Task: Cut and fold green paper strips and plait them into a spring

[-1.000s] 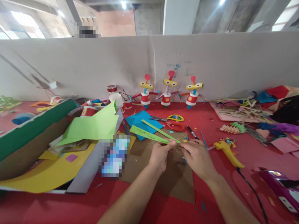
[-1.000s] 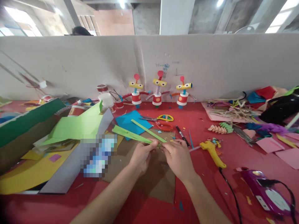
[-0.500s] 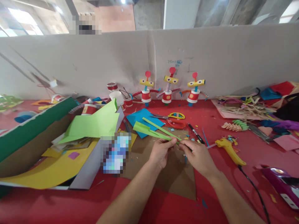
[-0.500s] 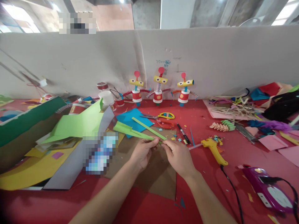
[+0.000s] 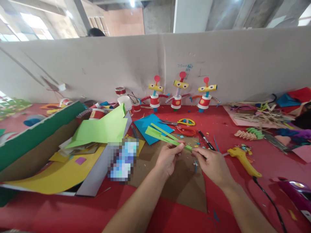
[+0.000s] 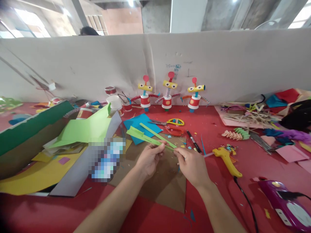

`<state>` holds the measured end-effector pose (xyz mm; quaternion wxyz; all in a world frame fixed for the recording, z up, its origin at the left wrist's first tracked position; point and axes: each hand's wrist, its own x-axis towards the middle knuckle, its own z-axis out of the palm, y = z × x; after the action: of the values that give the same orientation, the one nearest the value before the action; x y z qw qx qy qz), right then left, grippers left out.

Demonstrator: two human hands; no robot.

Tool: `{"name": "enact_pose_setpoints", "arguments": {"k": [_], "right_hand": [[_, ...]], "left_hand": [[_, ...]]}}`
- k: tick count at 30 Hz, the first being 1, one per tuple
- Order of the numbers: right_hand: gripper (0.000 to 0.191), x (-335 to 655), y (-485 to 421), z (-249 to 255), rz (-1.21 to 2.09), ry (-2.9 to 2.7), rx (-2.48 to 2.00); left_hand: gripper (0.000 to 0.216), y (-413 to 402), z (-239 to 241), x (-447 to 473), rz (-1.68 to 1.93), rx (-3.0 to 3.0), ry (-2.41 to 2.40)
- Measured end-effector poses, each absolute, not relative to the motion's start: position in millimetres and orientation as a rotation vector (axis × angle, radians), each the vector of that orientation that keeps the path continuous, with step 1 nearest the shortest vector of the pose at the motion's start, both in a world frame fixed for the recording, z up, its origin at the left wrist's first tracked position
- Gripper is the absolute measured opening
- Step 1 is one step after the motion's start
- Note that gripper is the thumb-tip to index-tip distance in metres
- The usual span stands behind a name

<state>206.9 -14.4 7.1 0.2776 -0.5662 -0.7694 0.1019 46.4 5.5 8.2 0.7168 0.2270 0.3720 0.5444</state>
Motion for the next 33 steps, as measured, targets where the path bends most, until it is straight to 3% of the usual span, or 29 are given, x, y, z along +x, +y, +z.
{"name": "enact_pose_setpoints", "arguments": {"k": [8,17,33], "right_hand": [[0.022,198.2,-16.2,9.7,0.151,-2.133,-1.494],[0.021,198.5,-16.8,8.7,0.317,-2.046,-1.489],[0.025,197.7,-19.8,14.0,0.049,-2.122,-1.415]], "left_hand": [[0.025,4.8,6.8,50.7,1.182,0.446,0.789],[0.025,8.7,9.7,39.7,1.188,0.477,0.831],[0.029,6.7,13.4,41.3,1.135,0.5,0.708]]}}
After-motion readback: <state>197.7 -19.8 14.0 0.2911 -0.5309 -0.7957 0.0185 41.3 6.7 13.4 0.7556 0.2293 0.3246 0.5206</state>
